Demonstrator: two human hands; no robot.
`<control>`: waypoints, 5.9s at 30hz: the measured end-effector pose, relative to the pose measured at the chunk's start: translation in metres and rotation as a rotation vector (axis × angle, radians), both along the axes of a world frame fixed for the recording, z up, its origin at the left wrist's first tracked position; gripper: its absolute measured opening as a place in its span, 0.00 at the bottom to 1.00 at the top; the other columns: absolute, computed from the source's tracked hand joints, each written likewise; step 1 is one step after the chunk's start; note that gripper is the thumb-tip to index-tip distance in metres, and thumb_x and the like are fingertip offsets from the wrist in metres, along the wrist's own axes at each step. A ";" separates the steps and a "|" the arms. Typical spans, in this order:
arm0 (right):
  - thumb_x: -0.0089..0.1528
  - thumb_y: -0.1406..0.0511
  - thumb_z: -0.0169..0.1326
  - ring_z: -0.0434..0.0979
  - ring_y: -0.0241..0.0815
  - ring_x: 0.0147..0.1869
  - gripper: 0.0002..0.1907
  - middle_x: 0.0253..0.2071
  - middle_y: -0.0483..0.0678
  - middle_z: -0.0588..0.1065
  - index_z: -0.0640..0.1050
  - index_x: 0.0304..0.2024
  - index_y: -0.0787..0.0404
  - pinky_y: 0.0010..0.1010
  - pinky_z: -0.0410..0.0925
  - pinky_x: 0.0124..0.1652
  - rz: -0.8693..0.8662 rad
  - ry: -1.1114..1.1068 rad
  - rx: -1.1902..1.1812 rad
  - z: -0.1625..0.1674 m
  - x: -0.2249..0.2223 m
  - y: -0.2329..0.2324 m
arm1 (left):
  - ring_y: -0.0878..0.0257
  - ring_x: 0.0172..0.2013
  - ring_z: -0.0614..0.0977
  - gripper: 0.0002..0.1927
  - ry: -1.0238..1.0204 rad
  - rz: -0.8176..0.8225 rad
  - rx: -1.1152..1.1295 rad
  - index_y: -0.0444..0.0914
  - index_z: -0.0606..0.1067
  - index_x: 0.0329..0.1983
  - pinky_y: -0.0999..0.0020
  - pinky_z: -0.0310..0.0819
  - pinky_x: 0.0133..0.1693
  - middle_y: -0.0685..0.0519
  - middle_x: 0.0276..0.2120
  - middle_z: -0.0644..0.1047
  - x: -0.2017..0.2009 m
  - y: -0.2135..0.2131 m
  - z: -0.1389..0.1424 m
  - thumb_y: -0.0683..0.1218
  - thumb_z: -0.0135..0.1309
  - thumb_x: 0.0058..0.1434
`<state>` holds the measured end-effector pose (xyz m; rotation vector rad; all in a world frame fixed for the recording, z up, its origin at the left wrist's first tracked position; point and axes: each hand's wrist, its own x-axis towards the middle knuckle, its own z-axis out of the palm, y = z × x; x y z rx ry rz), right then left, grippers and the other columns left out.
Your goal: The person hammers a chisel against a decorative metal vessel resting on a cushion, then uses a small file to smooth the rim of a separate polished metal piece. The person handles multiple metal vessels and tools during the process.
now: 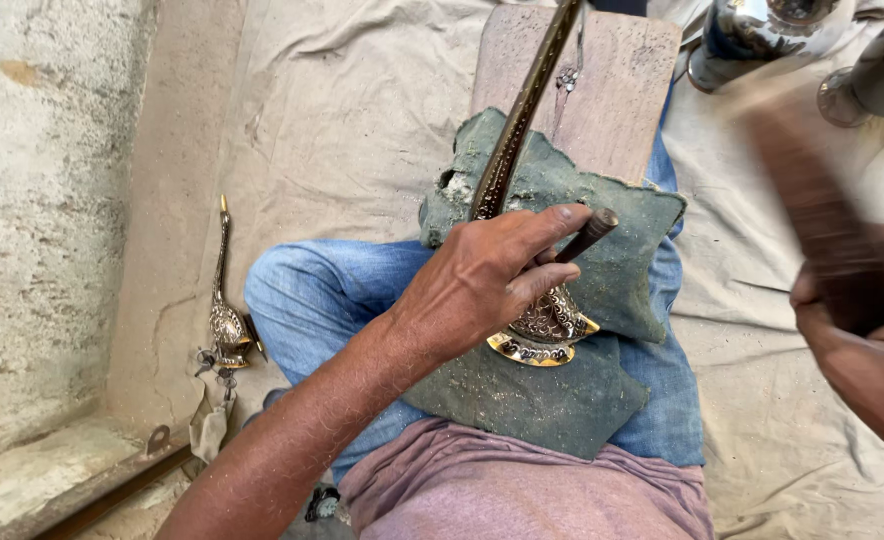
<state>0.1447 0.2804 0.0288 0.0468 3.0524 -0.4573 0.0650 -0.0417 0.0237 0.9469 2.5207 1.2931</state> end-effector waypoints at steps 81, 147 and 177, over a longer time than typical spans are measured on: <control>0.66 0.75 0.58 0.77 0.39 0.38 0.14 0.37 0.52 0.76 0.73 0.54 0.69 0.32 0.73 0.40 -0.164 0.005 -0.217 -0.059 0.043 0.041 | 0.63 0.38 0.86 0.25 -0.028 -0.129 0.038 0.47 0.71 0.63 0.66 0.83 0.40 0.53 0.38 0.82 -0.019 -0.003 0.004 0.45 0.64 0.63; 0.51 0.69 0.69 0.83 0.47 0.43 0.33 0.41 0.55 0.81 0.72 0.57 0.69 0.38 0.76 0.47 -0.413 -0.362 -0.605 -0.122 0.055 0.005 | 0.63 0.45 0.78 0.07 0.221 0.463 0.318 0.34 0.69 0.49 0.66 0.85 0.45 0.47 0.45 0.70 -0.019 -0.005 -0.020 0.35 0.44 0.70; 0.73 0.68 0.52 0.78 0.38 0.50 0.10 0.49 0.50 0.80 0.80 0.55 0.58 0.26 0.72 0.45 -0.220 0.423 -0.631 -0.128 0.115 -0.070 | 0.74 0.29 0.70 0.16 0.007 0.452 0.574 0.41 0.77 0.43 0.75 0.65 0.30 0.64 0.27 0.68 -0.063 0.014 -0.095 0.58 0.53 0.73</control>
